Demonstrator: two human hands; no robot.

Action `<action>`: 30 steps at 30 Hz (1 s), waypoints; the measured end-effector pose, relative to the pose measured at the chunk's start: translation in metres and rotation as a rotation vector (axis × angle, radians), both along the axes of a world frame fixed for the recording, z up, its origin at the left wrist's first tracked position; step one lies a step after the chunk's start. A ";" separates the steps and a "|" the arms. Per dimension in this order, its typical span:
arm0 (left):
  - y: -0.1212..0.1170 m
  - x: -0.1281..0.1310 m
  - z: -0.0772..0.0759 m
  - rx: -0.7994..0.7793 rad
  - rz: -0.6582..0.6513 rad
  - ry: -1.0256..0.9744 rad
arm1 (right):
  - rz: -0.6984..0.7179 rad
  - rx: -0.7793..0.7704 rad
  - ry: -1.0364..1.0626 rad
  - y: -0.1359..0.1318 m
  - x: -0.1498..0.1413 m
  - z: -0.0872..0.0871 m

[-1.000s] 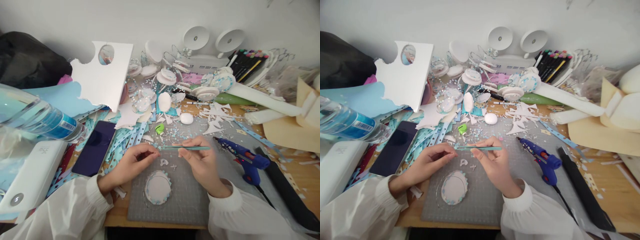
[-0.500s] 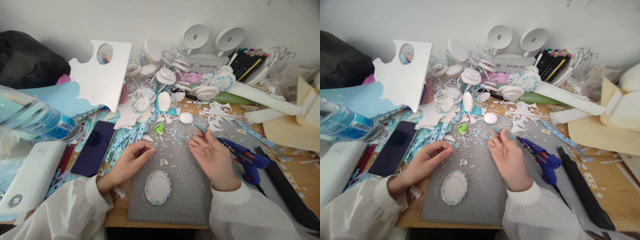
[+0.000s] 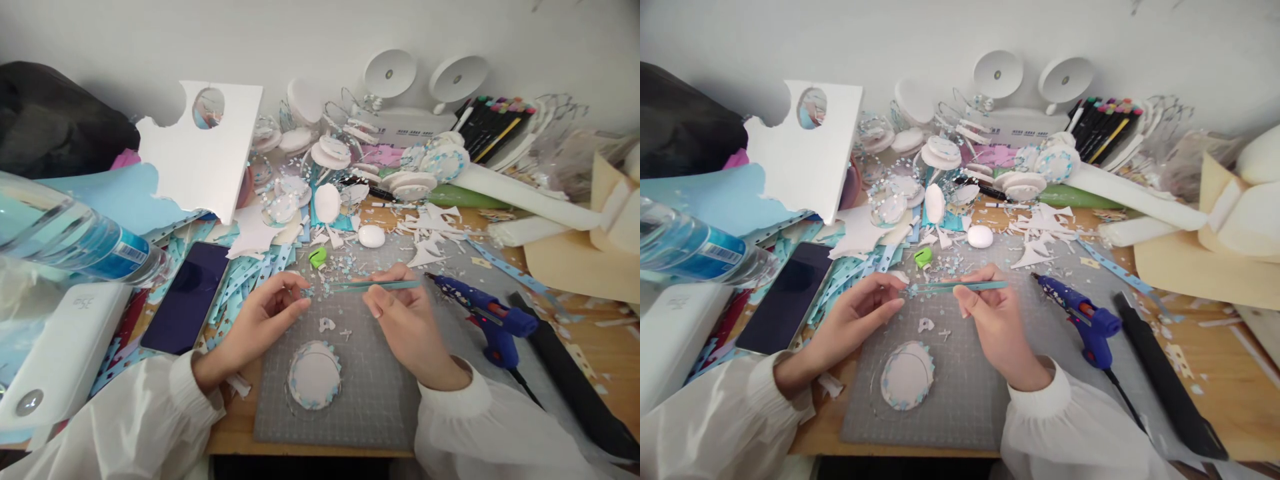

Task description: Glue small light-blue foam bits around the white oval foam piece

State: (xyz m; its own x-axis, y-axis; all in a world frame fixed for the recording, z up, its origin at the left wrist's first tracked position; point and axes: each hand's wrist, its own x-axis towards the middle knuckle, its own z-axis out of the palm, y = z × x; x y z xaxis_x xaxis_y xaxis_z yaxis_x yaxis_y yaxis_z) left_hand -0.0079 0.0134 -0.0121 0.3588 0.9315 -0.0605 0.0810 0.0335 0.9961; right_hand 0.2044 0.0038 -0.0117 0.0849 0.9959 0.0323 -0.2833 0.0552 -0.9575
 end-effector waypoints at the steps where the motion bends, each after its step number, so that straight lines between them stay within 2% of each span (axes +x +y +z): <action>1: 0.000 0.000 0.001 0.005 -0.014 0.007 | 0.011 0.019 -0.019 -0.001 0.000 -0.001; 9: 0.001 -0.003 0.005 0.027 -0.035 -0.043 | 0.064 0.156 -0.210 -0.008 -0.003 -0.001; 20: 0.001 -0.002 0.004 0.091 -0.028 -0.011 | 0.142 0.104 -0.154 -0.011 -0.005 0.001; 26: 0.001 -0.003 0.002 0.081 -0.033 0.005 | 0.022 0.054 -0.074 -0.006 -0.002 -0.008; 30: -0.001 -0.004 0.002 0.078 -0.042 0.026 | -0.007 0.037 -0.123 -0.006 -0.001 -0.007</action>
State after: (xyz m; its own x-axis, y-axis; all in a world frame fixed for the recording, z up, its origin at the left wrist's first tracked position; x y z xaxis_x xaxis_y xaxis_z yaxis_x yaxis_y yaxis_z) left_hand -0.0118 0.0126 -0.0103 0.3966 0.9180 0.0014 0.1071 -0.0478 0.9931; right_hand 0.2035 -0.0019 -0.0190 0.0845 0.9933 0.0792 -0.1632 0.0922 -0.9823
